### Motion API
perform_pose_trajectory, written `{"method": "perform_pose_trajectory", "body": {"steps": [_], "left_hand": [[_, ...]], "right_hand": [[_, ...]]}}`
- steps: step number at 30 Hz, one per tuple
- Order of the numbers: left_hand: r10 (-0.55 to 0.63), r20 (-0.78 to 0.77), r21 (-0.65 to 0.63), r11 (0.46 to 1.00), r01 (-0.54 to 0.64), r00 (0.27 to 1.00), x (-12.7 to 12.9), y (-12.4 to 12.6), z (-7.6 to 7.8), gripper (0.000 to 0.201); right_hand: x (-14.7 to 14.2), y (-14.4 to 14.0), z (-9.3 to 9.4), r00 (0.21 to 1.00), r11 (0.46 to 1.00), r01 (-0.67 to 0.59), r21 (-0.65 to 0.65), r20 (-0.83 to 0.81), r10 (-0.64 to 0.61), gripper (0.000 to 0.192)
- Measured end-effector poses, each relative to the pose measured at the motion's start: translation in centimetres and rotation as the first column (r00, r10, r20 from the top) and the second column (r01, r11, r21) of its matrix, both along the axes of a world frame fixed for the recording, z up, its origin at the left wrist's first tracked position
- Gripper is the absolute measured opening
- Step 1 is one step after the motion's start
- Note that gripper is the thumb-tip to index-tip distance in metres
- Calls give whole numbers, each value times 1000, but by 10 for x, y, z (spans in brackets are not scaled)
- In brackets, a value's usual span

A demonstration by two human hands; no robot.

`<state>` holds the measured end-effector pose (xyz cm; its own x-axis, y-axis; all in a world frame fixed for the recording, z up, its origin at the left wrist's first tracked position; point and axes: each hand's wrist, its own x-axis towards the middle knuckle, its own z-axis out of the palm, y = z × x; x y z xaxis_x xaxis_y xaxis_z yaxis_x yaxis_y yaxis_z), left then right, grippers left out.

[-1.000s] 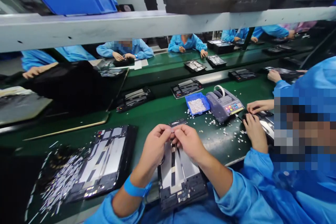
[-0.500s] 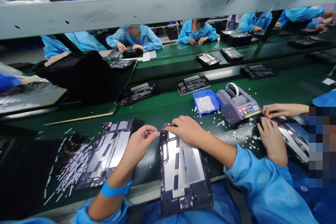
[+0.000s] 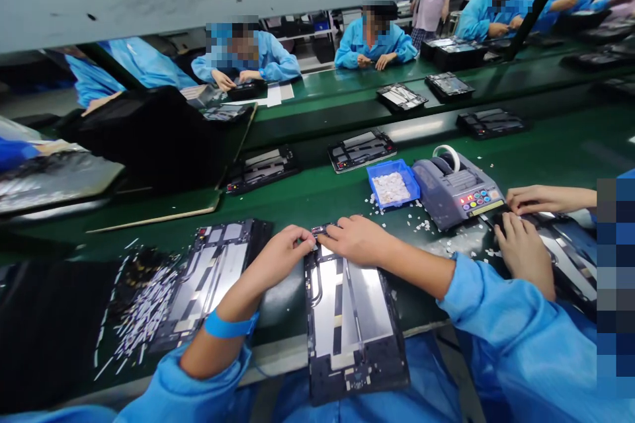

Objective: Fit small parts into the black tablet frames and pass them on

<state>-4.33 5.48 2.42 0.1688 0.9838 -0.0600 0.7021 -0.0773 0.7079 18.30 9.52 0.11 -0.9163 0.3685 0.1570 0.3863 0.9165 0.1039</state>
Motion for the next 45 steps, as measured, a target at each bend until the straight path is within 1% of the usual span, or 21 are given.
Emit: {"method": "perform_pose_trajectory", "body": {"steps": [3,6,8,11,13,15,17,19,21,23,24,29,34,37,45], "left_hand": [[-10,15,-17,1000,10,1000,-4,-2,2,22],[-57,-5,-3,998,57,998,-7,-13,7,18],[-121,-88,25,992,124,989,-7,-22,8,16],[-194,-266,51,975,215,944,-4,-33,10,17],[-213,-357,62,966,250,909,-2,-36,12,19],[-218,-400,60,963,263,890,-1,-34,15,19],[-216,-366,45,967,249,905,-3,-29,17,17],[-197,-235,15,978,207,952,-5,-21,18,17],[-131,-78,-24,991,130,988,-7,-12,17,18],[-58,-6,-46,997,58,998,-8,-4,12,20],[-39,-8,-51,998,39,999,-7,-1,9,20],[-37,-64,-60,998,33,997,2,5,-2,21],[13,-129,-39,999,-19,992,10,5,-7,20],[45,-156,-4,999,-46,987,11,5,-10,20],[66,-190,35,998,-60,979,12,5,-16,22]], "right_hand": [[2,1,-1,999,999,-28,22,-23,28,39],[2,2,-1,1000,1000,-16,5,-18,16,38],[0,2,0,1000,1000,-4,-23,-3,3,36],[-1,3,1,1000,999,-3,-48,9,3,33],[-1,3,0,1000,999,-6,-43,4,6,33],[-1,3,0,1000,999,-7,-34,-2,7,33],[-1,4,0,1000,999,-10,-33,-4,10,33],[-1,6,1,1000,999,-9,-45,-4,9,33],[-2,9,1,1000,998,-5,-67,-4,5,31],[-2,12,1,1000,996,-5,-86,-6,5,30],[-1,13,0,1000,996,-7,-91,-10,6,29],[0,14,-4,999,995,-15,-97,-45,11,29],[0,14,-4,999,993,-18,-113,-48,13,28],[0,14,-3,999,993,-22,-114,-52,16,29],[0,13,-4,999,994,-18,-109,-46,13,28]]}}
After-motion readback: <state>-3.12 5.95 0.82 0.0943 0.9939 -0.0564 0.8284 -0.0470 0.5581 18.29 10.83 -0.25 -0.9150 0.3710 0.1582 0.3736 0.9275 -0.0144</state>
